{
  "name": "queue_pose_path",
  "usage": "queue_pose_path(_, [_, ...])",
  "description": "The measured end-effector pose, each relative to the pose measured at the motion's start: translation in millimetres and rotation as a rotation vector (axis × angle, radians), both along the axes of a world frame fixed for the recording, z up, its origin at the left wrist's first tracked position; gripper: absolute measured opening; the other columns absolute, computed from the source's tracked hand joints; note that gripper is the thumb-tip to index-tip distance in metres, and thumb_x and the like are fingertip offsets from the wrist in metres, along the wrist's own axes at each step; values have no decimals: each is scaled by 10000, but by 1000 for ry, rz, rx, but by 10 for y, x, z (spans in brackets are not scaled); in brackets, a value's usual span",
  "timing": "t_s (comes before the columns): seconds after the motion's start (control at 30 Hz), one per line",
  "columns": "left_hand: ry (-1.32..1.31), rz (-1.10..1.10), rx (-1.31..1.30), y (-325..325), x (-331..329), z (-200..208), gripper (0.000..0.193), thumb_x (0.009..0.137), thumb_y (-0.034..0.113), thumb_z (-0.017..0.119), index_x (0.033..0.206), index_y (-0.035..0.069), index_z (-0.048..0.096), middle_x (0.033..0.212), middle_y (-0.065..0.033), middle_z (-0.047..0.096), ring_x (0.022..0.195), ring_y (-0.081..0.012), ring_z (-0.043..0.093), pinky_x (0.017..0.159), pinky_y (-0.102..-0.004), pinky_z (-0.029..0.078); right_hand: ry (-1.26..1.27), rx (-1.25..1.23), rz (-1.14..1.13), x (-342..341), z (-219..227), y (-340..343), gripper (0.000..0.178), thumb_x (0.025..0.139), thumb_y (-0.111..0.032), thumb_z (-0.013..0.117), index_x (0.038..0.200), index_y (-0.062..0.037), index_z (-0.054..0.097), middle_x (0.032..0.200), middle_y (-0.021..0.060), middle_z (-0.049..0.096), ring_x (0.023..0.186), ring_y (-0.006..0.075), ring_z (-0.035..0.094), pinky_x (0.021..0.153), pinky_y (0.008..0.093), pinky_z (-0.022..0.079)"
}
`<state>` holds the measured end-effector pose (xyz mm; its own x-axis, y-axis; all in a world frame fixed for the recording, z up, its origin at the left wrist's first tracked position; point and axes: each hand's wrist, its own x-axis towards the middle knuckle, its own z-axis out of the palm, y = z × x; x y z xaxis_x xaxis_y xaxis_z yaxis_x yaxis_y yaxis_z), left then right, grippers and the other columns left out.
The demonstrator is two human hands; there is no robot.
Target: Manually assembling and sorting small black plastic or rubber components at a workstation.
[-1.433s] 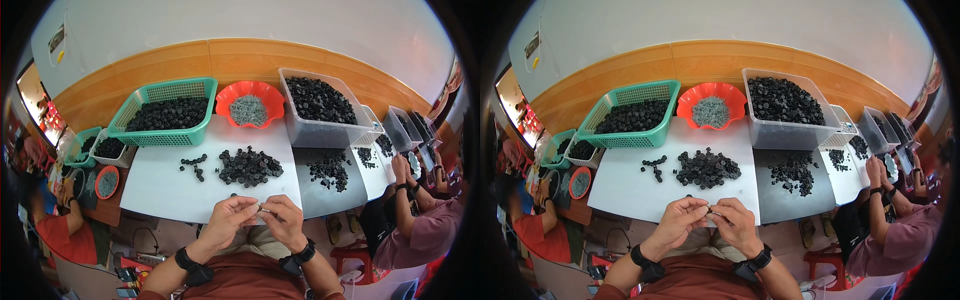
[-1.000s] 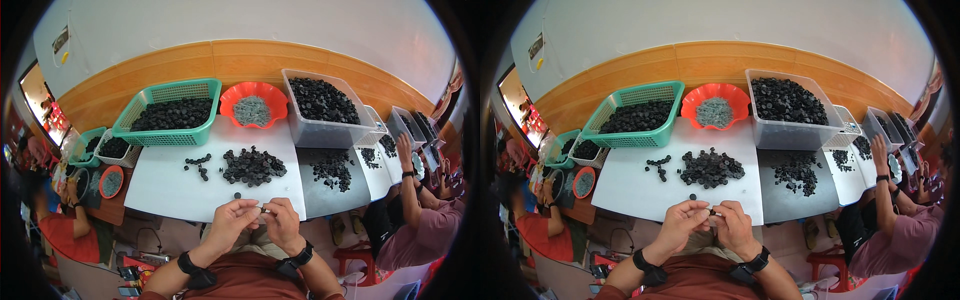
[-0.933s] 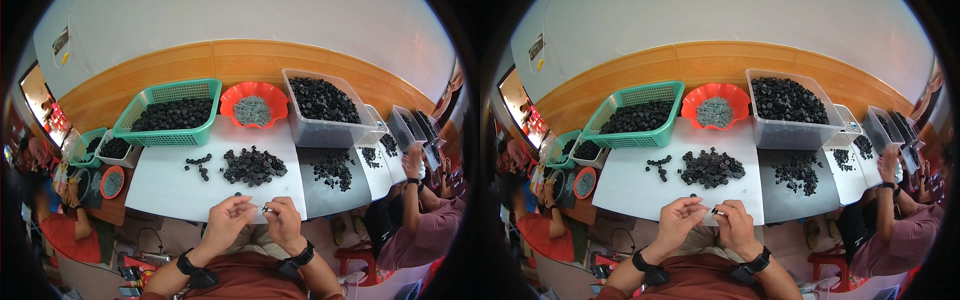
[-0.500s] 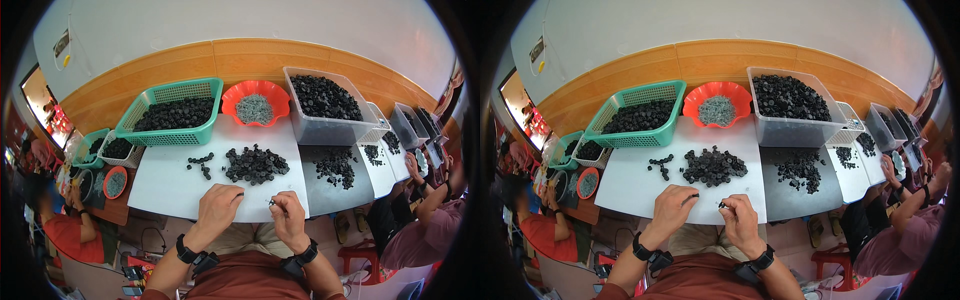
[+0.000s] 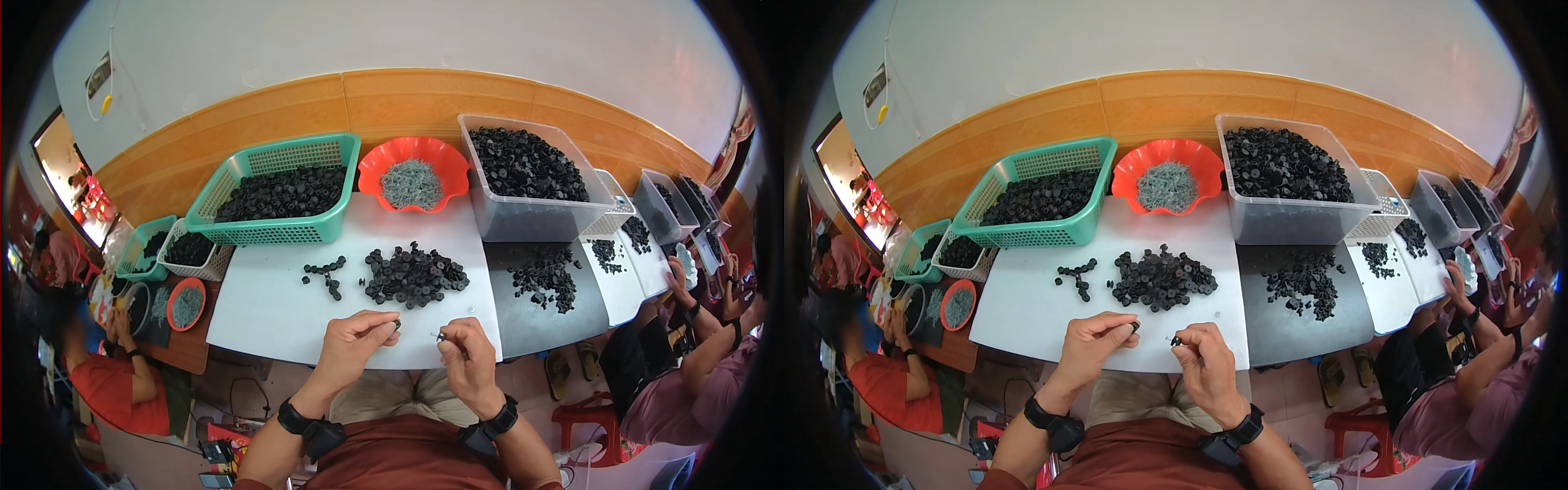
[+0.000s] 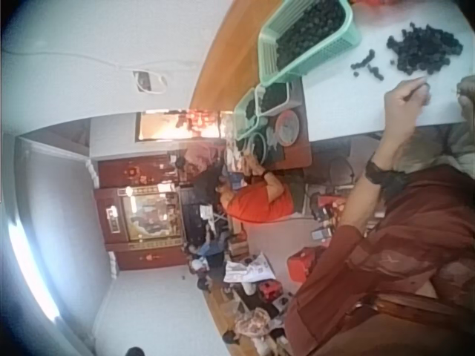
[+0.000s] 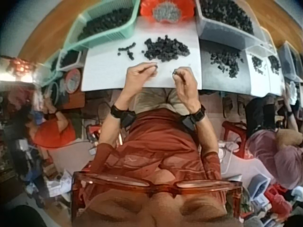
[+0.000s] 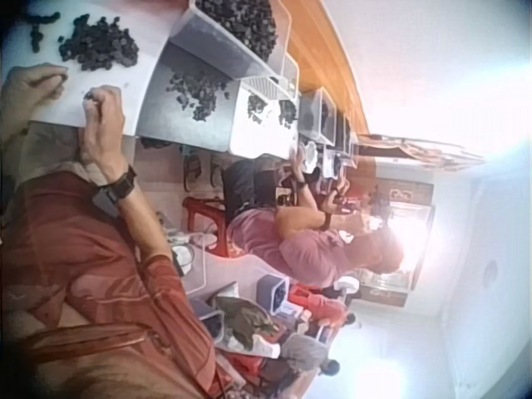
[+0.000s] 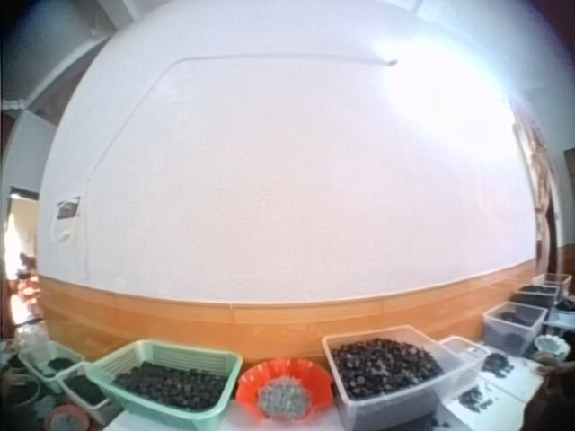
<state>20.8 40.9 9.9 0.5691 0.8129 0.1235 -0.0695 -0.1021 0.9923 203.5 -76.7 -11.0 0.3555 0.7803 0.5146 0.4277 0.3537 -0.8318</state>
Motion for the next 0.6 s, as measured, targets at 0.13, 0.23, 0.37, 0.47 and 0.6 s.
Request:
queue_pose_path(0.13, [-135,-61,-346,-6,-27,6,232,1012,77,667,1207,-40,712,1094,-123,735,959,-185,736,871,-317,623,-7,-17,-7,-9,8,-13,193,930,19,708,1106,0,632,1022,124,631,784,190,607,698,298,514])
queue_pose_path(0.23, [-209,-100,-461,1,-40,-13,243,1011,71,665,1224,-42,692,1106,-125,730,979,-199,738,903,-338,633,9,-30,1,-16,-1,-19,205,923,23,713,1110,0,632,1021,124,632,790,191,608,699,297,514])
queue_pose_path(0.37, [-279,-147,-534,-12,-49,-6,235,1013,59,652,1226,-37,677,1114,-126,728,985,-214,740,904,-355,640,-49,1,41,-9,-1,-16,136,992,11,634,1126,23,615,1081,100,581,756,104,594,647,237,514])
queue_pose_path(0.47, [-302,-162,-580,-16,-57,-12,233,1019,73,647,1227,-31,673,1114,-124,729,982,-211,740,902,-353,640,-55,5,49,-31,51,-14,144,989,11,639,1130,22,616,1086,103,586,769,106,594,650,241,517])
queue_pose_path(0.6, [-329,-160,-648,10,-81,-48,235,1026,88,641,1232,-21,670,1111,-121,731,967,-204,742,898,-349,641,-16,10,29,-105,74,21,243,901,41,726,1121,-11,637,1037,127,637,783,196,616,679,301,520])
